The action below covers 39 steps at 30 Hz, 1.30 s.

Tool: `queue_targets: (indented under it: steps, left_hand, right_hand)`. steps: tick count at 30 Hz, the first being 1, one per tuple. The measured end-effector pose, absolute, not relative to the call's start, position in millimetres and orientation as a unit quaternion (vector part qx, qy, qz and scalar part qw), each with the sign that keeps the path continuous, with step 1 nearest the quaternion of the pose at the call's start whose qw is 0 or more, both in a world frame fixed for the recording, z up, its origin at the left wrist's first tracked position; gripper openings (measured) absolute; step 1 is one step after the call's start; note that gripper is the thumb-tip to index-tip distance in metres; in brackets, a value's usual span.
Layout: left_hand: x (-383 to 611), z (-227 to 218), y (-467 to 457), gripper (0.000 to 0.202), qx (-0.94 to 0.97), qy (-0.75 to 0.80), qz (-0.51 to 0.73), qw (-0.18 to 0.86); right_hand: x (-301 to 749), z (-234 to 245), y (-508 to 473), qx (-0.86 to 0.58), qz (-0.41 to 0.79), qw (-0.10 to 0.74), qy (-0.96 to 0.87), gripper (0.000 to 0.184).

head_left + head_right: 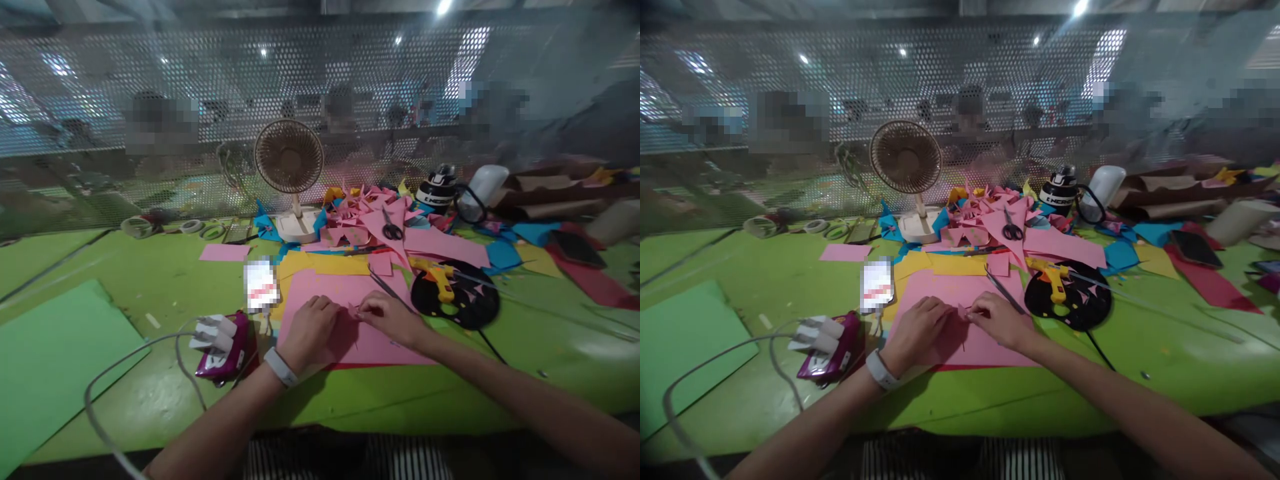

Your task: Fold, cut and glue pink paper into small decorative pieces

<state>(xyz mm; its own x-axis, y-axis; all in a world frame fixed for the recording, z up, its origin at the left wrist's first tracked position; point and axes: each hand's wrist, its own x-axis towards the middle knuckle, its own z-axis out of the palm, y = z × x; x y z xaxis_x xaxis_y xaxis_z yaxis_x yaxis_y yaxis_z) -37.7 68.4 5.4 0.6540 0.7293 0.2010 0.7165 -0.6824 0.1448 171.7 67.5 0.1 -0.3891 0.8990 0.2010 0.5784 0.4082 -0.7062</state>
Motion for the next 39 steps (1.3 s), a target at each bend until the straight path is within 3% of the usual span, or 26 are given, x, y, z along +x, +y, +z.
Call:
queue_targets:
  steps: [7, 18, 24, 30, 36, 39]
  left_hand:
    - [-37, 10, 67, 0.016, 0.906, 0.414, 0.089, -0.015]
    - [-35, 20, 62, 0.015, 0.909, 0.410, 0.045, -0.060]
    - [-36, 14, 63, 0.012, 0.902, 0.422, 0.062, -0.070]
    - [-36, 19, 62, 0.028, 0.907, 0.417, 0.055, -0.037]
    - [-35, 19, 63, 0.011, 0.904, 0.421, 0.059, -0.052]
    - [-35, 20, 62, 0.013, 0.907, 0.414, 0.061, -0.052]
  right_hand:
    - [164, -3, 69, -0.513, 0.286, 0.298, -0.753, 0.025]
    - [159, -14, 71, -0.545, 0.243, 0.360, -0.717, 0.023]
    - [158, -4, 61, -0.583, 0.185, 0.307, -0.729, 0.031]
    - [154, 6, 57, -0.596, 0.181, 0.265, -0.736, 0.025]
    - [150, -3, 65, -0.594, 0.167, 0.261, -0.743, 0.018]
    - [149, -7, 69, -0.585, 0.157, 0.265, -0.750, 0.017]
